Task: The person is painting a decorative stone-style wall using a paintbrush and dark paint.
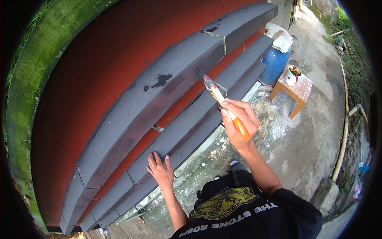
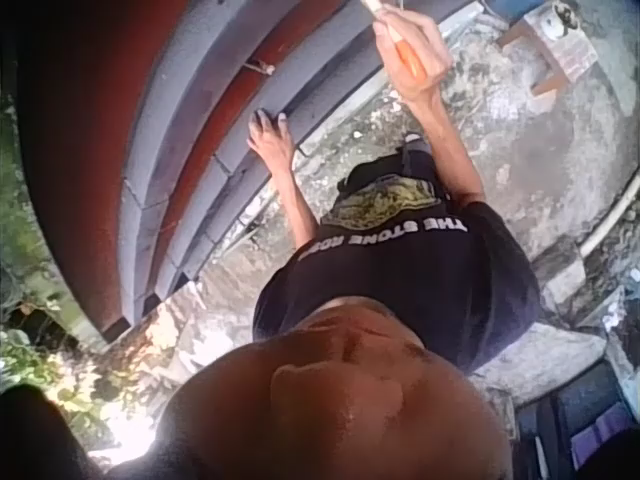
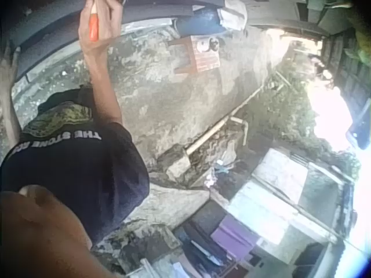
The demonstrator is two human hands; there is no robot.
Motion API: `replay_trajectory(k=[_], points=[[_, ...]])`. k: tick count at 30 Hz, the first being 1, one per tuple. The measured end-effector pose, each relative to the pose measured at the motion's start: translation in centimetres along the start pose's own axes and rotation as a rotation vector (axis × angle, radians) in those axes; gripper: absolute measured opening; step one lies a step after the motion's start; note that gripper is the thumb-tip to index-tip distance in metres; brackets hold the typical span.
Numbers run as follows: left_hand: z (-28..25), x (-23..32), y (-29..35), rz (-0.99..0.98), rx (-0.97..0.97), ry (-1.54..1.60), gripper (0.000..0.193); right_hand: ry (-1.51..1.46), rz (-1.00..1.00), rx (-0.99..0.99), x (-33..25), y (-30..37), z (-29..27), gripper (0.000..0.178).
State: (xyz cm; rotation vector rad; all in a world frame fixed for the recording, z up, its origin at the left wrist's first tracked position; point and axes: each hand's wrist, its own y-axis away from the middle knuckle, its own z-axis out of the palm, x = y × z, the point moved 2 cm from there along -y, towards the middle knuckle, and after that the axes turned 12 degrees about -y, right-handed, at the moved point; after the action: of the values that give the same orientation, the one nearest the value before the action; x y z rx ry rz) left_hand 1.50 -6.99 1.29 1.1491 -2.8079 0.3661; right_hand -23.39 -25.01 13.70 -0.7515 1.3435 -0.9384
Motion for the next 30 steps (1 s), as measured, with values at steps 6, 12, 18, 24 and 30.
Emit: replay_trajectory(k=[6, 12, 18, 24, 30], points=[[-0.5, 0.0, -0.2, 0.007, -0.04, -0.01, 0.062, 0.17, 0.024, 0.135, 2.4, -2.2, -1.7, 0.024], [-0.5, -0.1, 0.1, 0.001, -0.039, 0.0, 0.063, 0.112, 0.091, 0.053, 3.3, -0.8, -0.1, 0.023], [-0.2, -0.2, 0.0, 0.007, -0.04, 0.006, 0.063, 0.174, 0.055, 0.167, 3.4, -1.2, -1.6, 0.023], [-0.4, -0.1, 0.0, -0.009, -0.037, 0.006, 0.064, 0.059, 0.048, 0.07, 3.8, -0.8, -1.2, 0.022], [-0.5, -0.1, 0.0, 0.003, -0.051, 0.016, 0.065, 0.111, 0.12, 0.141, 4.2, -0.2, -1.7, 0.02]])
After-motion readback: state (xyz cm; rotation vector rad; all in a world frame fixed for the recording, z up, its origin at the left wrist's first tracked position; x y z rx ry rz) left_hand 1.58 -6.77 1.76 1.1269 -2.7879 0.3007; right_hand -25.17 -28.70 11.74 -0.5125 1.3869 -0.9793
